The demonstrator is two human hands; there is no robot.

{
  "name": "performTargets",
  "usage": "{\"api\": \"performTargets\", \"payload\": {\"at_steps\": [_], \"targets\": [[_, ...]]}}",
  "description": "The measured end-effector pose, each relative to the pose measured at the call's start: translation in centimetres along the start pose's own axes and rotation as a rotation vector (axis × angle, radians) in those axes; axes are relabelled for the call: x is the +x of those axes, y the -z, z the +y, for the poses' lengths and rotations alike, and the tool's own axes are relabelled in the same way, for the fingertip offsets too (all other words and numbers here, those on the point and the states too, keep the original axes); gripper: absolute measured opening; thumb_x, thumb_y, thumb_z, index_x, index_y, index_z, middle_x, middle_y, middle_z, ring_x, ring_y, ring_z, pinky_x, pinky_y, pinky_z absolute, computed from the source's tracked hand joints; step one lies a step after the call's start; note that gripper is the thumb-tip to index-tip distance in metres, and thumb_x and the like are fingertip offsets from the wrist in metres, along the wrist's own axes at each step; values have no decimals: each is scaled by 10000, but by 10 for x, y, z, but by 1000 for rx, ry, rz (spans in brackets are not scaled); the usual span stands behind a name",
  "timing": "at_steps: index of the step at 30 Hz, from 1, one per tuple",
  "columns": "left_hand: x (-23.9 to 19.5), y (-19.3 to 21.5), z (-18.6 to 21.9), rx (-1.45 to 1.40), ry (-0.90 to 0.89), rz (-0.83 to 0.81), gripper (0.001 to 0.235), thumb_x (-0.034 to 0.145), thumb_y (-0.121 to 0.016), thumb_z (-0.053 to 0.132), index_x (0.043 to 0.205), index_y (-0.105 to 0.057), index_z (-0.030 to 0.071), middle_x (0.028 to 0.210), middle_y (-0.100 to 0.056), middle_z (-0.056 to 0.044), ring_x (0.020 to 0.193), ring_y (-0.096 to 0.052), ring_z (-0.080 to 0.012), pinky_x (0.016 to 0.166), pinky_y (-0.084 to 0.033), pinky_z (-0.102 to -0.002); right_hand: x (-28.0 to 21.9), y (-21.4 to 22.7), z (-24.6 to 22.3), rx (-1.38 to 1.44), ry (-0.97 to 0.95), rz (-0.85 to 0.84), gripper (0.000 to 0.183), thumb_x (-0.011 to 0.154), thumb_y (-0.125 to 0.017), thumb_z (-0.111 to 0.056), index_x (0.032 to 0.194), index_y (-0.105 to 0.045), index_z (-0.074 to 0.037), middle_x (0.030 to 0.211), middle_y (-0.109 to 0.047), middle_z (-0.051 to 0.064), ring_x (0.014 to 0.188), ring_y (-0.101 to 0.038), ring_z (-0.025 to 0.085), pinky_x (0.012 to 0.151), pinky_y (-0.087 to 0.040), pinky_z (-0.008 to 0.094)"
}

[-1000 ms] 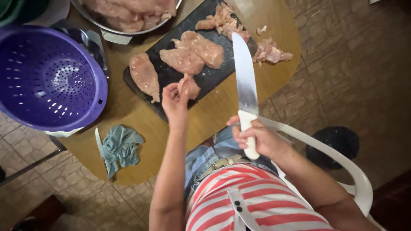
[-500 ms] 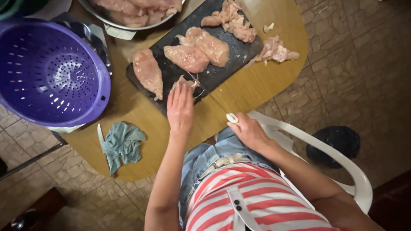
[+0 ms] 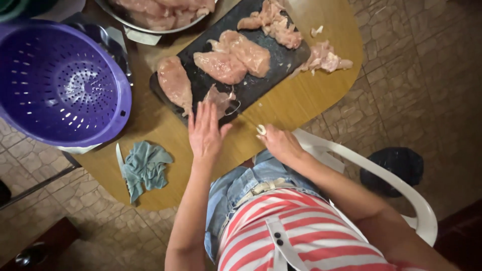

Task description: The person slices raw chicken pieces on a black cutting board using a knife. They repeatedly cut the meat into smaller portions and transfer the pieces into a metal bowl.

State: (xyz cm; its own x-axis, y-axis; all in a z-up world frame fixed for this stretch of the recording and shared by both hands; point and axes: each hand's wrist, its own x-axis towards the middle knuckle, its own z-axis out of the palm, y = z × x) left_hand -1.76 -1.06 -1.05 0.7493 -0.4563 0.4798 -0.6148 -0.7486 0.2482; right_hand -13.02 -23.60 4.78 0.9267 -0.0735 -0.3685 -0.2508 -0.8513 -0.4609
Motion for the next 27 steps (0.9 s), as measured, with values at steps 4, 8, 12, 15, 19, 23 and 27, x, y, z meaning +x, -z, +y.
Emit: {"api": "performTargets", "payload": {"at_steps": [4,8,12,15,19,23,27], "targets": [[-13,-5,-1,45,-32,-2,736,942,-564,644,1395,-620,67,1451,-602,-165,1387,-539,-333,1151,-398,-550,8,5,0,-15,-49,-60,364,1035,-461,-446,1001,-529,-89,846,-711,236,810,-729,449,718,-574,564],[-35,-7,-5,90,-5,-38,744,933,-584,629,1427,-593,72,1514,-553,-156,1430,-492,-324,1175,-371,-548,6,10,-6,48,-158,-220,419,1015,-443,-513,1007,-530,-104,897,-726,247,895,-720,470,778,-553,595],[-37,-1,-4,101,-4,25,663,983,-558,581,1394,-613,64,1472,-590,-157,1386,-543,-324,1151,-401,-505,3,12,-11,32,-81,-201,406,1010,-449,-471,1000,-541,-76,880,-717,268,876,-715,492,779,-550,613],[-35,6,-2,66,58,72,564,1044,-501,522,1338,-644,62,1436,-620,-150,1338,-583,-328,1084,-470,-455,3,6,-7,-54,-46,-227,395,1009,-443,-505,1013,-534,-121,876,-729,228,862,-735,451,813,-561,588],[-39,9,-8,12,202,142,297,1024,-642,303,1219,-714,90,1237,-715,-86,1188,-671,-300,942,-539,-412,3,5,-3,-21,-31,-283,381,989,-463,-494,1008,-539,-121,919,-740,210,912,-733,445,842,-553,596],[-31,13,-7,-57,506,131,142,963,-699,122,1100,-713,156,873,-650,-15,812,-669,-257,735,-551,-366,2,7,1,-24,87,-208,321,984,-493,-430,987,-563,-117,892,-744,201,847,-741,445,799,-568,588],[-9,2,1,-109,665,87,247,880,-779,123,1104,-677,154,875,-743,-53,779,-719,-299,709,-567,-413,-11,9,-4,72,66,-44,308,991,-533,-370,947,-555,-66,791,-710,234,780,-726,454,726,-577,563]]}}
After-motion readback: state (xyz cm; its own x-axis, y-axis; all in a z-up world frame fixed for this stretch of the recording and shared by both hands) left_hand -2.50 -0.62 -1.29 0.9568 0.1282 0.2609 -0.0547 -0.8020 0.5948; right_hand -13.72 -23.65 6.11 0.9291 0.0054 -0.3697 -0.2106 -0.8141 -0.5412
